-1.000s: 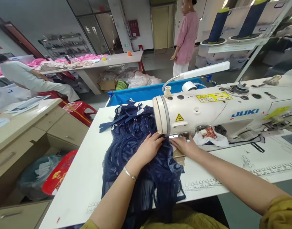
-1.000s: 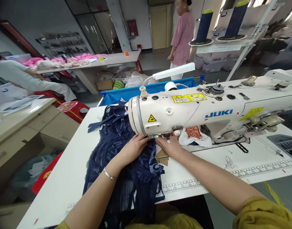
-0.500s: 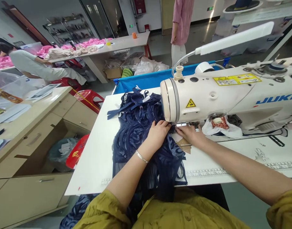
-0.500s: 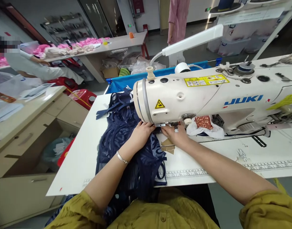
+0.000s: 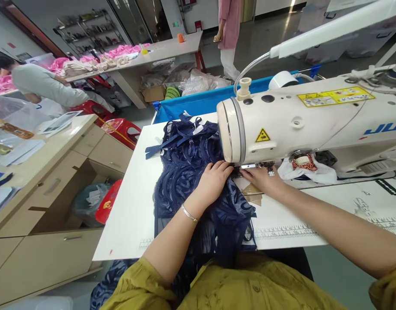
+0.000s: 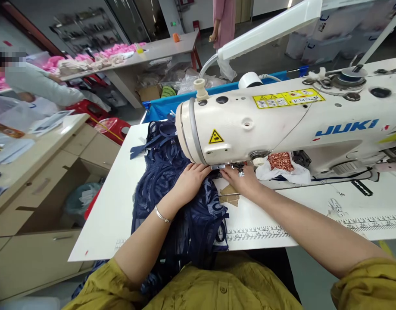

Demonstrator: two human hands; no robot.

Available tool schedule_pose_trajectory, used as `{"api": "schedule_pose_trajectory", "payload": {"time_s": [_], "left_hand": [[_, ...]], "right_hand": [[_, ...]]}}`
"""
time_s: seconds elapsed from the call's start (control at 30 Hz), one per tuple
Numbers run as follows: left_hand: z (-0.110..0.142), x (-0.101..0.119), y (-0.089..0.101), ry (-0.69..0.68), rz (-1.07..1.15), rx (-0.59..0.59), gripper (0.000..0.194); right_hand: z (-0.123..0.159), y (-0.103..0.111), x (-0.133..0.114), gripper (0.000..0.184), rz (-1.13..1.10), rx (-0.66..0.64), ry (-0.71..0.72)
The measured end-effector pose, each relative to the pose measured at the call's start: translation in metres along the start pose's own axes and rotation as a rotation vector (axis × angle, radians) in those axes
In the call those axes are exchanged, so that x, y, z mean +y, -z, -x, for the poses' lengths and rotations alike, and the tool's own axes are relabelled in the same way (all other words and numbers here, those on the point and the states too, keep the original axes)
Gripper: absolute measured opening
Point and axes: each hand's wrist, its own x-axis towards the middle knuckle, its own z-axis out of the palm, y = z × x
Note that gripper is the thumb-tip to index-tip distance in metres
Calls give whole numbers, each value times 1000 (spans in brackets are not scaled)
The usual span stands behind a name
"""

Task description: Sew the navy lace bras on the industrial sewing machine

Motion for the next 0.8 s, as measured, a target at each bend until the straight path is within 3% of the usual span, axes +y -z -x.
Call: {"api": "schedule_pose_trajectory", "payload": {"time_s": [0.3, 0.5, 0.67, 0.8], "left_hand": [[-5, 16, 12, 7, -35, -73, 30], [-15, 7, 4, 27, -36, -89, 30], [-14, 1, 2, -34, -62, -54, 27], [-11, 3, 5, -9, -39, -28, 28]], "right_hand": [[-2, 0, -1, 21, -4, -45, -12], [-3, -1, -1, 27, -63, -130, -86], [-3, 1, -1, 27, -80, -129, -49], [-4, 4, -2, 31, -44, -156, -64]]}}
